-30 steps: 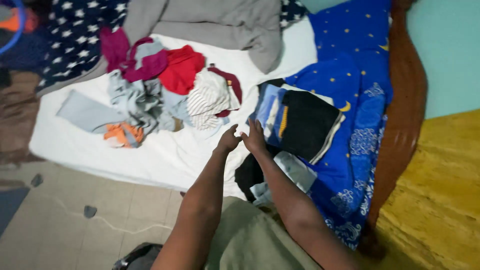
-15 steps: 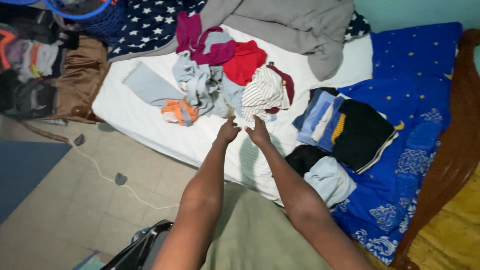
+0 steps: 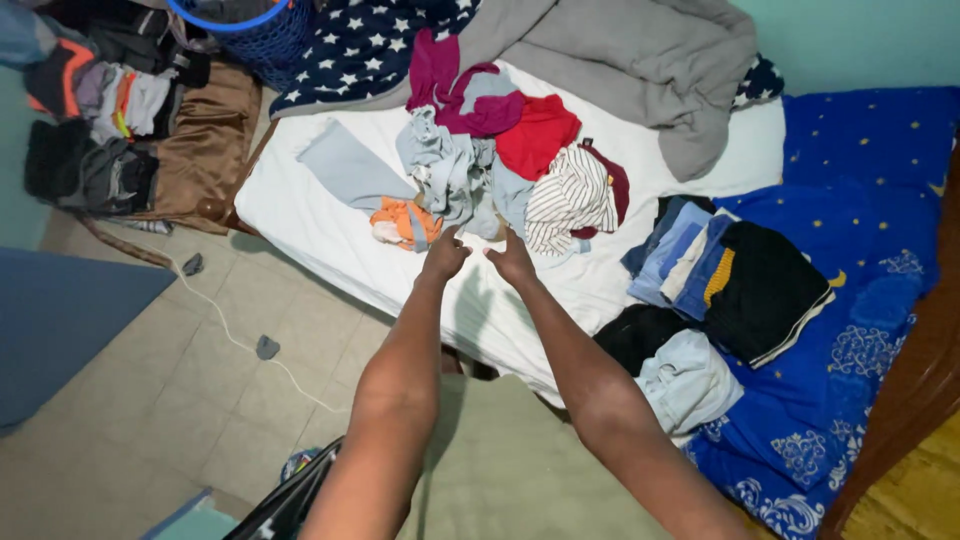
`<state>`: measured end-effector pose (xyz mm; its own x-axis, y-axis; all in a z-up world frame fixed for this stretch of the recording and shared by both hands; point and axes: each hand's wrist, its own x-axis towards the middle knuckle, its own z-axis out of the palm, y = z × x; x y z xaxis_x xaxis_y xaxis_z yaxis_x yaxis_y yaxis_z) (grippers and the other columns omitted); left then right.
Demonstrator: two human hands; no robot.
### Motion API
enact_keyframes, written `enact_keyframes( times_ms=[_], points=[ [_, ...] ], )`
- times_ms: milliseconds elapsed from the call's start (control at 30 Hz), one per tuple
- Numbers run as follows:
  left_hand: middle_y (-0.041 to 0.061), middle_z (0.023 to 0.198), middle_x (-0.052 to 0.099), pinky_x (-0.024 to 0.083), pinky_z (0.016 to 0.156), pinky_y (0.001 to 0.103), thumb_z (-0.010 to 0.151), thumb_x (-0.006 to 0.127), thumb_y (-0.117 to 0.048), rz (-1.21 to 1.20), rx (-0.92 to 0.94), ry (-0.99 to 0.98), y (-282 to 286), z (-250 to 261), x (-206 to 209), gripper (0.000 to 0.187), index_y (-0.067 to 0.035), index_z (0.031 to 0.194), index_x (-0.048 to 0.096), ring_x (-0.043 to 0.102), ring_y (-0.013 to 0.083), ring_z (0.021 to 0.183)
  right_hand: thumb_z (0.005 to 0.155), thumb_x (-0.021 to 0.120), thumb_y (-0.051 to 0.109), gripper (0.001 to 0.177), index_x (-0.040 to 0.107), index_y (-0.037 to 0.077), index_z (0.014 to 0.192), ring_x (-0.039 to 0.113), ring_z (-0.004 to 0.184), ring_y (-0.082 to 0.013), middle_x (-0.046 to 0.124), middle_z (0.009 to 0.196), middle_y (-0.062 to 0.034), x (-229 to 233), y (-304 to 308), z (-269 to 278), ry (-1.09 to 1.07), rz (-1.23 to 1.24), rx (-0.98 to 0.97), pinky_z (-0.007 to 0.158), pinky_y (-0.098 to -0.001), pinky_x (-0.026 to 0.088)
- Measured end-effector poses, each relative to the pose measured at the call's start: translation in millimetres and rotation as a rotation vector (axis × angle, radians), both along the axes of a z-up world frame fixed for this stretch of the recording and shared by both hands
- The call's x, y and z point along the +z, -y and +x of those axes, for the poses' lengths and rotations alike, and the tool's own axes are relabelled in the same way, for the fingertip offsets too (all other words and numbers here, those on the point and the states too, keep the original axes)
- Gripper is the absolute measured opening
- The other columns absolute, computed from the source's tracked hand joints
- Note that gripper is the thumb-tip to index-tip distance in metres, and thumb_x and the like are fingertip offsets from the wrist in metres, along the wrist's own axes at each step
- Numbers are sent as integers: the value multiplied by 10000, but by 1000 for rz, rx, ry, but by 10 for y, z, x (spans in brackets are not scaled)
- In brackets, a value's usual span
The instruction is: The person folds a pair of black shorts and places them on a pile before threading a belt through its buckle and rolling it up. Finally, they pick up a light-colored shirt and fold it by hand.
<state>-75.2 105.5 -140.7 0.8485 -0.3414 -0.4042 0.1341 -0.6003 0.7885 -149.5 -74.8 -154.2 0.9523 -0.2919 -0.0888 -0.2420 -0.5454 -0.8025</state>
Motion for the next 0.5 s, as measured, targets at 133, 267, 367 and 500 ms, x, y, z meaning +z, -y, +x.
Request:
enact_keyframes(
  times_ms=[133,267,367,500],
  points=[
    [195,1225,704,505,996,419,819,771,-232,-43,40,28,201,121,-121,730,-95,1479,492,671,353,1157,829,840,293,828,423,-44,1461,552,1300,-407,577,1370,-284,70,41,221,-96,4,13,1069,-435,441],
    [231,1291,668,501,1014,423,845,765,-233,-96,25,74,336,84,-243,705,-60,1471,494,640,372,1207,818,811,316,784,484,-4,1456,598,1295,-374,627,1365,-243,172,63,312,-208,18,5,1082,-400,467],
    [253,1342,621,494,1026,420,827,783,-233,-113,48,100,346,202,-395,737,-19,1459,471,623,372,1226,780,842,290,866,433,-18,1477,575,1309,-370,596,1387,-250,79,129,459,-238,0,1,1087,-394,457],
    [270,1372,592,456,1052,434,816,727,-135,-90,-9,75,244,484,-454,731,2,1478,451,586,381,1270,801,816,233,861,393,-29,1504,536,1350,-361,551,1446,-259,-301,164,702,-196,45,-10,1115,-396,423]
  ],
)
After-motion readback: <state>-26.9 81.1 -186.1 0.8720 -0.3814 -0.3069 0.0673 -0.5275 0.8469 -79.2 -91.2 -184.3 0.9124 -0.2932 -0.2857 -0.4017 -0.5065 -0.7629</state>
